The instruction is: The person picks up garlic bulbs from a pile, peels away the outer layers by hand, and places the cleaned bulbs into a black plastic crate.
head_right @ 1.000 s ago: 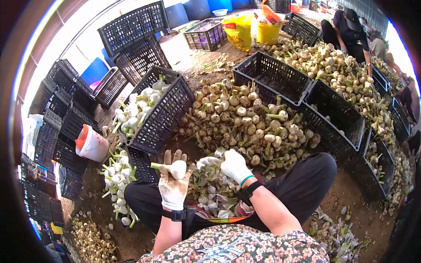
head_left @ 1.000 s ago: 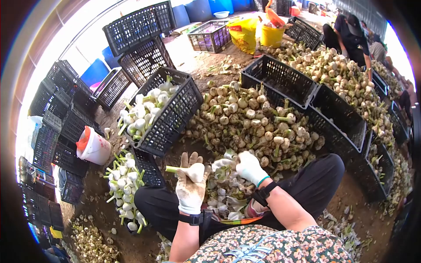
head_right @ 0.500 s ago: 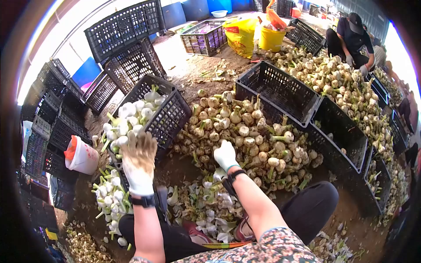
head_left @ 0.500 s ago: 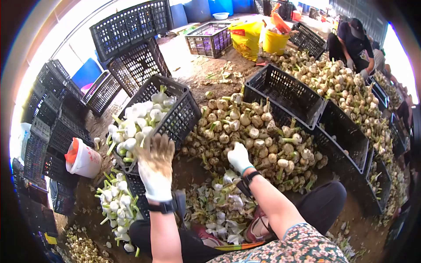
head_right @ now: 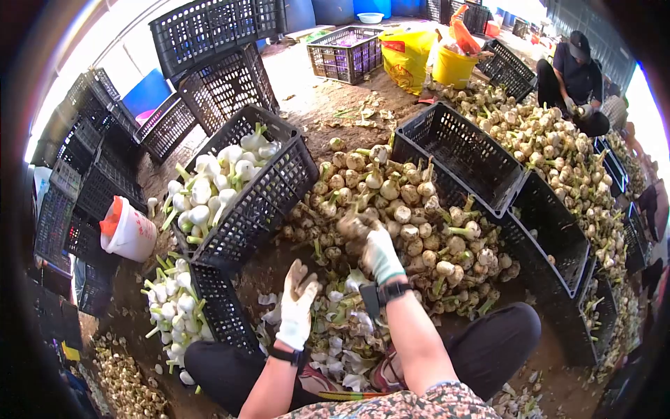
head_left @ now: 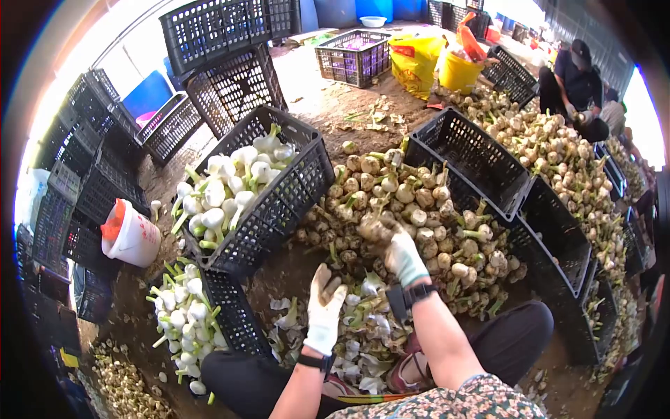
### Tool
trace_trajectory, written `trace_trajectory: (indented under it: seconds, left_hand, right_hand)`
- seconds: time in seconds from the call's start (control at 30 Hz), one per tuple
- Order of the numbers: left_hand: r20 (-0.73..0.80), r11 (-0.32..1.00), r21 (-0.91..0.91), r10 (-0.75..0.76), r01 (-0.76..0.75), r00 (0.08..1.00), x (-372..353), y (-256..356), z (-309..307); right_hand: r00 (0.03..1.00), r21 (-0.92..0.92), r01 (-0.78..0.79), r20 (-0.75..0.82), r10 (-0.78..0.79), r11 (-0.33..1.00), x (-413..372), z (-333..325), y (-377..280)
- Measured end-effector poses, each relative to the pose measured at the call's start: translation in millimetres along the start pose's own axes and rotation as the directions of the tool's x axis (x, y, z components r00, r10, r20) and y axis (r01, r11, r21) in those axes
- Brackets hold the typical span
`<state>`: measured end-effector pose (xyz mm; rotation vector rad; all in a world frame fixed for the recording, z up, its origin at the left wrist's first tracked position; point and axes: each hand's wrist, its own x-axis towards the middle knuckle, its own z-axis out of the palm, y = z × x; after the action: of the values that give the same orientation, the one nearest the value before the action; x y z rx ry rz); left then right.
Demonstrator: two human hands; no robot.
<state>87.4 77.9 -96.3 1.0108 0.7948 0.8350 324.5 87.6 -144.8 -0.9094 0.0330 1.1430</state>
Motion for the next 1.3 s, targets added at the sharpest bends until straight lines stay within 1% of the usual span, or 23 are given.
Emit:
trace_trajectory:
  seconds: [0.07,0.13,0.17,0.2,0.27,0.3,0.33,0.4,0.47,0.67,0.73,0.77,0.8,0.87,0.9,0.93,1.0,1.03,1.07,1.13,1.2,1.27,1.3]
  left_hand:
    - [0.051,0.997,-0.031,0.069,-0.068,0.996,1.2,-0.8,11.8]
    - [0.083,0.993,-0.072,0.095,-0.089,0.992,-10.4,17.8,23.6]
    - [0.1,0.973,-0.151,0.19,-0.174,0.977,-16.0,22.8,23.8]
    - [0.102,0.957,-0.15,0.264,-0.248,0.959,-17.9,20.5,17.2]
    - [0.127,0.953,-0.04,0.303,-0.3,0.945,-26.5,15.2,4.1]
    - [0.105,0.955,-0.025,0.296,-0.295,0.949,-32.3,15.1,3.3]
    - [0.155,0.923,0.031,0.374,-0.383,0.914,-38.0,15.3,1.5]
    - [0.179,0.903,0.053,0.412,-0.427,0.893,-49.4,16.8,2.3]
    - [0.169,0.908,0.024,0.409,-0.419,0.897,-61.0,21.0,4.2]
    - [0.175,0.932,-0.032,0.362,-0.362,0.916,-85.3,32.4,1.4]
    - [0.195,0.898,0.032,0.425,-0.439,0.884,-92.8,38.9,6.3]
    - [0.241,0.846,0.158,0.467,-0.509,0.851,-95.7,42.7,5.6]
    - [0.244,0.846,0.159,0.467,-0.51,0.85,-98.8,45.4,6.3]
    - [0.251,0.959,-0.079,0.285,-0.274,0.925,-103.2,49.8,8.8]
    - [0.252,0.959,-0.078,0.283,-0.272,0.925,-104.5,51.1,10.0]
    - [0.244,0.972,-0.191,0.182,-0.137,0.952,-104.4,52.6,11.4]
    - [0.265,0.906,-0.402,-0.025,0.134,0.964,-103.8,56.6,15.0]
    - [0.278,0.913,-0.376,-0.05,0.156,0.959,-107.2,60.4,18.5]
    - [0.279,0.913,-0.375,-0.051,0.157,0.959,-106.0,58.6,17.1]
    - [0.358,0.903,-0.357,-0.103,0.238,0.928,-104.9,58.0,14.3]
    - [0.329,0.934,-0.277,-0.129,0.226,0.936,-107.7,53.3,18.8]
    - [0.133,0.985,-0.011,0.175,-0.175,0.976,-110.7,46.2,31.2]
    - [0.133,0.985,-0.007,0.173,-0.173,0.976,-111.7,51.4,31.2]
  right_hand:
    - [0.982,0.033,-0.112,0.16,0.105,0.993,-78.7,33.8,11.2]
    - [0.912,-0.036,-0.207,0.354,0.207,0.978,-122.7,41.1,25.1]
    - [0.913,-0.186,-0.132,0.36,0.192,0.974,-135.6,38.6,25.1]
    - [0.946,-0.48,0.073,0.312,0.093,0.874,-158.5,51.8,10.2]
    - [0.909,-0.497,0.336,0.395,-0.137,0.8,-172.8,54.4,7.8]
    - [0.927,-0.505,0.285,0.362,-0.1,0.815,-180.1,56.8,5.9]
    - [0.943,-0.512,0.231,0.328,-0.06,0.827,-187.8,60.1,5.8]
    - [0.963,-0.456,0.22,0.244,-0.117,0.862,-197.8,66.2,18.1]
    - [0.95,-0.2,0.154,0.299,-0.09,0.968,-203.7,62.8,28.5]
    - [0.931,-0.078,0.016,0.365,0.014,0.997,-231.3,52.4,25.4]
    - [0.939,-0.125,0.038,0.344,0.007,0.991,-238.6,53.9,22.0]
    - [0.933,-0.118,0.031,0.359,0.013,0.992,-242.3,53.4,19.0]
    - [0.927,-0.111,0.024,0.374,0.02,0.993,-246.2,53.6,15.5]
    - [0.922,-0.173,0.069,0.387,0.004,0.983,-251.3,54.0,5.3]
    - [0.916,-0.235,0.111,0.402,-0.008,0.965,-253.2,52.0,2.0]
    - [0.916,-0.234,0.112,0.401,-0.009,0.966,-250.4,46.6,2.1]
    - [0.771,-0.363,0.51,0.594,-0.228,0.779,-238.7,36.2,2.6]
    - [0.724,-0.327,0.582,0.626,-0.291,0.745,-234.7,32.5,1.0]
    - [0.724,-0.326,0.582,0.625,-0.292,0.745,-233.4,28.9,3.0]
    - [0.851,-0.493,0.47,0.474,-0.228,0.732,-242.8,34.2,1.7]
    - [0.887,-0.488,0.41,0.41,-0.212,0.77,-243.4,30.6,3.9]
    - [0.916,-0.477,0.352,0.35,-0.193,0.805,-238.2,24.8,8.0]
    - [0.919,-0.423,0.332,0.345,-0.189,0.843,-235.8,22.9,8.4]
